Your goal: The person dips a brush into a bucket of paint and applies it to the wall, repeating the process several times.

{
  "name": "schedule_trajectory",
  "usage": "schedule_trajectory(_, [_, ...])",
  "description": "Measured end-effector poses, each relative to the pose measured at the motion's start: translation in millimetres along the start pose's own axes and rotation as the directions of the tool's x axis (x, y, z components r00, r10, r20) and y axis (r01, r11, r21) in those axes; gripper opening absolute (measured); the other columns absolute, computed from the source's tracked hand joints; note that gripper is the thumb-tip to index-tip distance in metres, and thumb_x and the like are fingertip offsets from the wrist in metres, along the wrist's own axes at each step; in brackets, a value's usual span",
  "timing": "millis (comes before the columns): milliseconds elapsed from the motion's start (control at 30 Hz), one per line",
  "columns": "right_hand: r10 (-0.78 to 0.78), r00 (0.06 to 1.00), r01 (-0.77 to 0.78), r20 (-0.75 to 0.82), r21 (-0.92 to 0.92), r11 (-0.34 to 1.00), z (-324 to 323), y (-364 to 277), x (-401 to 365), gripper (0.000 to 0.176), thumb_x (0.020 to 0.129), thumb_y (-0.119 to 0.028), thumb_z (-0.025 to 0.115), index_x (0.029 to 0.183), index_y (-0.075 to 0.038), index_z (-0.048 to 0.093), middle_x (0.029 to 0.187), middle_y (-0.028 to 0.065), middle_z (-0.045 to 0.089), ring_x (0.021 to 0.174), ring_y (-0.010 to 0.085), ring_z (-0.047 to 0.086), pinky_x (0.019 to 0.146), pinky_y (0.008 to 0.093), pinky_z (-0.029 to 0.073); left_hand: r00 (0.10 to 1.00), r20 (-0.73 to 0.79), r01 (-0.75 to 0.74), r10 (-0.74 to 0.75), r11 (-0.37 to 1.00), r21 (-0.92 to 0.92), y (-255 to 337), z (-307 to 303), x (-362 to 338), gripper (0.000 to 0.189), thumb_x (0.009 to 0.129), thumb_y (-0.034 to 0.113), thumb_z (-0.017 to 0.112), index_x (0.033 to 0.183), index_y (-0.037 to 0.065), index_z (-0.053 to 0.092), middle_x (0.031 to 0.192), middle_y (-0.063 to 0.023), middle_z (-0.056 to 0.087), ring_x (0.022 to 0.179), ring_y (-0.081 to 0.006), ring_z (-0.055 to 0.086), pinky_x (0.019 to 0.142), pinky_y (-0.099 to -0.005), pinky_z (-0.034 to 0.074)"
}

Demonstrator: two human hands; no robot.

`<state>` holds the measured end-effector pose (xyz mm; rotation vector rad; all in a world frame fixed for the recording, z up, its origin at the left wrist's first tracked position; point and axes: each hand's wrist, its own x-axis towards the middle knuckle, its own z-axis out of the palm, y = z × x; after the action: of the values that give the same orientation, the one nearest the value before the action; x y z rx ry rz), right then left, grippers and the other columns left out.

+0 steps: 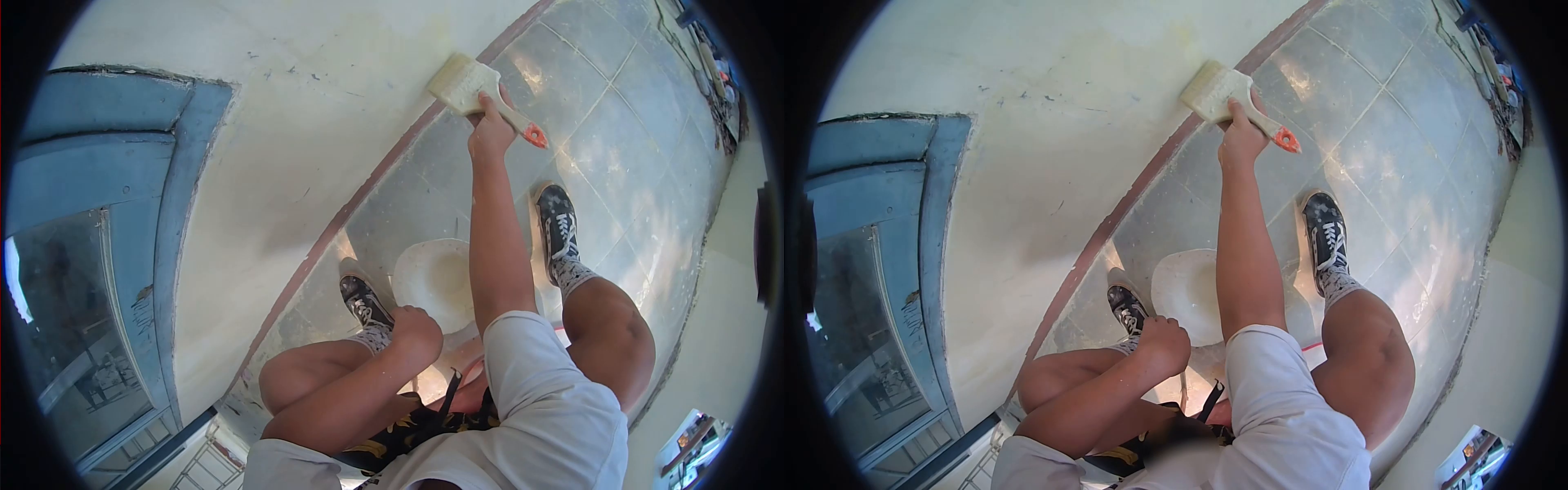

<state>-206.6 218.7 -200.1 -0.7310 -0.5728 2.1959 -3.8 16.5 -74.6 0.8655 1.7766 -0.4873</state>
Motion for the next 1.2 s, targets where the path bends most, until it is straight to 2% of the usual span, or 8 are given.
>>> schedule_trajectory(200, [-0.104, 0.993, 0.111, 0.048, -0.159, 0.981, 73.6, -34.5, -11.8, 0.046, 0.081, 0.005, 0.055, 0.126, 0.005, 0.045, 0.109, 0.0144, 0.058, 0.094, 0.0254, 0.062, 0.073, 0.0390, 0.056, 1.000, -0.012, -0.018, 0.018, 1.000, -0.015, 1.0, -1.1, -1.5, 0.025, 0.076, 0.017, 0.057, 0.094, 0.003, 0.066, 0.097, -0.0142, 0.062, 0.094, -0.0279, 0.058, 0.077, -0.0388, 0.043])
schedule_trajectory(367, [-0.261, 0.948, 0.232, 0.180, 0.167, 0.958, 81.1, -79.7, -19.5, 0.049, 0.080, 0.001, 0.060, 0.126, 0.008, 0.043, 0.107, 0.0157, 0.058, 0.089, 0.0217, 0.062, 0.067, 0.0338, 0.057, 1.000, -0.009, 0.000, 0.000, 1.000, -0.023, -0.1, 1.9, 0.2, 0.025, 0.076, 0.017, 0.057, 0.094, 0.003, 0.067, 0.098, -0.0145, 0.062, 0.095, -0.0279, 0.058, 0.078, -0.0386, 0.043])
schedule_trajectory(500, [-0.195, 0.980, 0.191, -0.029, -0.105, 0.976, 39.5, -36.1, -13.8, 0.048, 0.080, 0.000, 0.059, 0.125, 0.010, 0.044, 0.109, 0.0158, 0.058, 0.088, 0.0217, 0.062, 0.067, 0.0332, 0.057, 1.000, -0.023, 0.017, -0.018, 0.999, -0.035, -2.5, -0.8, 2.4, 0.025, 0.076, 0.018, 0.057, 0.094, 0.003, 0.067, 0.099, -0.0144, 0.062, 0.095, -0.0282, 0.058, 0.079, -0.0391, 0.043])
schedule_trajectory(633, [-0.208, 0.974, 0.225, 0.091, -0.263, 0.938, 71.7, -17.9, -25.8, 0.044, 0.079, 0.004, 0.058, 0.121, 0.009, 0.047, 0.108, 0.0161, 0.058, 0.088, 0.0240, 0.062, 0.069, 0.0364, 0.057, 1.000, -0.021, 0.011, -0.011, 1.000, -0.004, -0.9, -7.6, 0.7, 0.025, 0.077, 0.018, 0.055, 0.093, 0.003, 0.067, 0.100, -0.0136, 0.062, 0.096, -0.0275, 0.058, 0.079, -0.0387, 0.044])
schedule_trajectory(833, [-0.233, 0.928, 0.238, 0.292, 0.019, 0.971, 109.3, -119.7, -64.3, 0.046, 0.078, 0.000, 0.062, 0.120, 0.010, 0.048, 0.104, 0.0179, 0.059, 0.085, 0.0236, 0.063, 0.068, 0.0350, 0.057, 0.986, -0.137, 0.073, -0.090, 0.990, -0.124, -20.3, -11.9, -10.3, 0.024, 0.074, 0.021, 0.059, 0.088, 0.005, 0.068, 0.095, -0.0151, 0.065, 0.091, -0.0297, 0.062, 0.076, -0.0395, 0.049])
schedule_trajectory(1033, [0.089, 0.879, 0.214, 0.468, -0.555, 0.804, 40.2, -156.1, -120.0, 0.041, 0.076, -0.003, 0.064, 0.114, 0.010, 0.055, 0.098, 0.0163, 0.062, 0.079, 0.0195, 0.063, 0.061, 0.0307, 0.058, 0.912, -0.318, 0.067, -0.257, 0.861, -0.503, -59.2, 43.4, -10.3, 0.035, 0.074, 0.027, 0.055, 0.098, 0.003, 0.066, 0.101, -0.0199, 0.064, 0.094, -0.0337, 0.062, 0.082, -0.0402, 0.050])
schedule_trajectory(1133, [0.410, 0.780, 0.127, 0.473, -0.761, 0.637, -11.8, -153.7, -156.4, 0.039, 0.074, -0.005, 0.065, 0.112, 0.005, 0.060, 0.090, 0.0124, 0.065, 0.075, 0.0158, 0.063, 0.063, 0.0281, 0.055, 0.936, -0.207, 0.084, -0.284, 0.753, -0.652, -51.4, 77.0, -17.0, 0.042, 0.078, 0.036, 0.056, 0.103, 0.003, 0.066, 0.101, -0.0206, 0.064, 0.094, -0.0305, 0.063, 0.082, -0.0388, 0.050])
schedule_trajectory(1200, [0.470, 0.755, 0.209, 0.456, -0.848, 0.487, -61.0, -132.4, -184.8, 0.040, 0.075, -0.008, 0.065, 0.113, 0.004, 0.060, 0.090, 0.0113, 0.065, 0.075, 0.0158, 0.063, 0.065, 0.0287, 0.054, 0.864, 0.132, 0.189, -0.486, 0.069, -0.980, -21.5, 90.1, -17.9, 0.052, 0.081, 0.046, 0.055, 0.104, 0.000, 0.064, 0.100, -0.0198, 0.065, 0.084, -0.0305, 0.066, 0.074, -0.0393, 0.052])
